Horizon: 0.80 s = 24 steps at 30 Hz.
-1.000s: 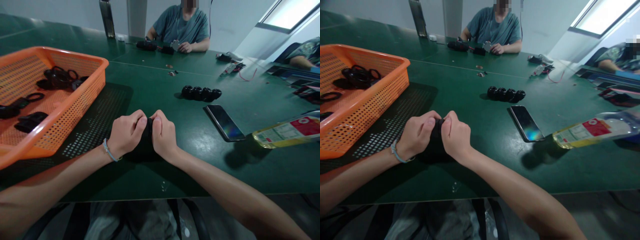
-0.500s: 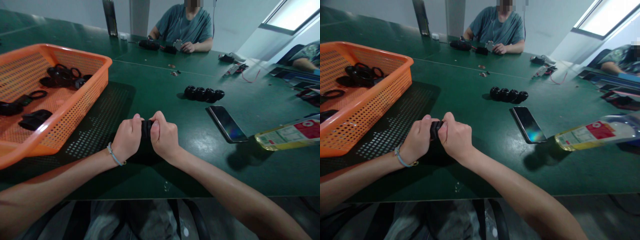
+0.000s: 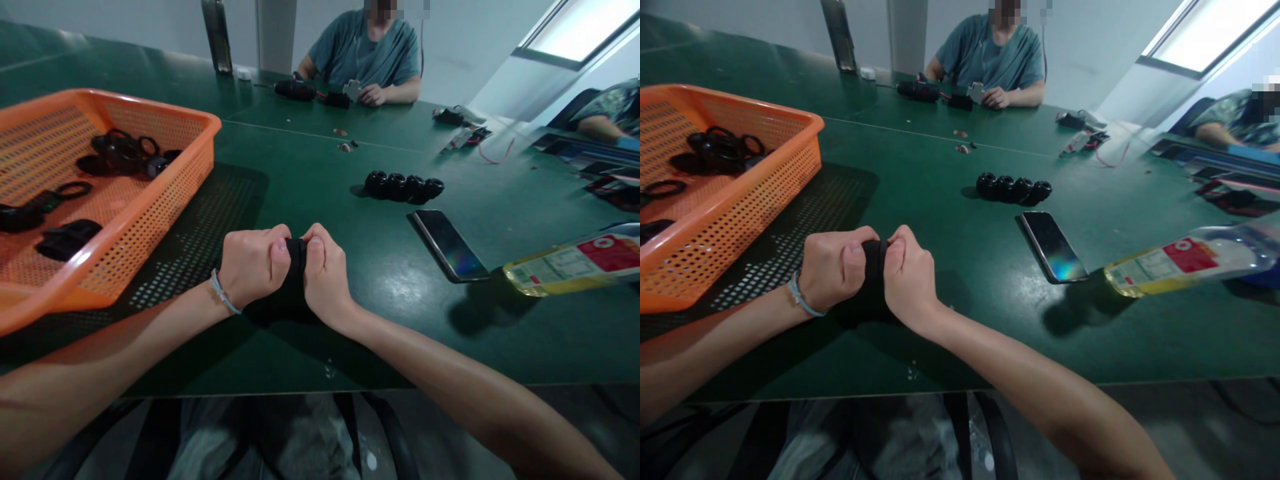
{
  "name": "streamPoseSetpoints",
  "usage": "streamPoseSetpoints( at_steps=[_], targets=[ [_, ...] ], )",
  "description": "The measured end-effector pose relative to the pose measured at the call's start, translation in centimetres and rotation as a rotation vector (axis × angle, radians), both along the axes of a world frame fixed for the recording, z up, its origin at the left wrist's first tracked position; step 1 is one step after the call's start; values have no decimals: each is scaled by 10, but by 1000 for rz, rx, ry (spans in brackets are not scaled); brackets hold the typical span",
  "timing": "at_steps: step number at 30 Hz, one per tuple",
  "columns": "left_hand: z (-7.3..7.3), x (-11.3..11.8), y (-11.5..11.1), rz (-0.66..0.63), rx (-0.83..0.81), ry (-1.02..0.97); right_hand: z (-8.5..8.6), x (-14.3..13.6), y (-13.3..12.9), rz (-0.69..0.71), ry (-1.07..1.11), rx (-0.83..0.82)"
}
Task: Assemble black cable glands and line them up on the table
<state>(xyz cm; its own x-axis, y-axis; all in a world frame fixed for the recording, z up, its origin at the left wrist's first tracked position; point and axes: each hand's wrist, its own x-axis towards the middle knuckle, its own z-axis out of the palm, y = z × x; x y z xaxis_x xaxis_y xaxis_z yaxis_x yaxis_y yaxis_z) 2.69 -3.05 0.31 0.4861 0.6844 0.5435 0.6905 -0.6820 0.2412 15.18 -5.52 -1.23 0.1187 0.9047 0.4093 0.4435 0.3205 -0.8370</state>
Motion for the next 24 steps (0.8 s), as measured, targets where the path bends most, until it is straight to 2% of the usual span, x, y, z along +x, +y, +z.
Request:
streamPoseSetpoints(
  at_steps=[6,8,11,13,15,17,24],
  targets=[
    [0,4,3,64,-152,-88,0,4,8,-23,-119,17],
    [0,7,5,61,-345,-200,0,8,11,-34,-203,93],
    [-1,12,6,-13,-765,-431,-1,13,13,-33,-374,267],
    [-2,14,6,-6,-907,-537,-1,13,12,-33,-465,337],
    [-2,14,4,65,-869,-563,-1,11,10,-35,-495,330],
    [-1,14,1,130,-736,-512,0,8,8,-27,-476,281],
    [0,7,-4,109,-379,-268,6,3,1,-6,-323,145]
  ],
)
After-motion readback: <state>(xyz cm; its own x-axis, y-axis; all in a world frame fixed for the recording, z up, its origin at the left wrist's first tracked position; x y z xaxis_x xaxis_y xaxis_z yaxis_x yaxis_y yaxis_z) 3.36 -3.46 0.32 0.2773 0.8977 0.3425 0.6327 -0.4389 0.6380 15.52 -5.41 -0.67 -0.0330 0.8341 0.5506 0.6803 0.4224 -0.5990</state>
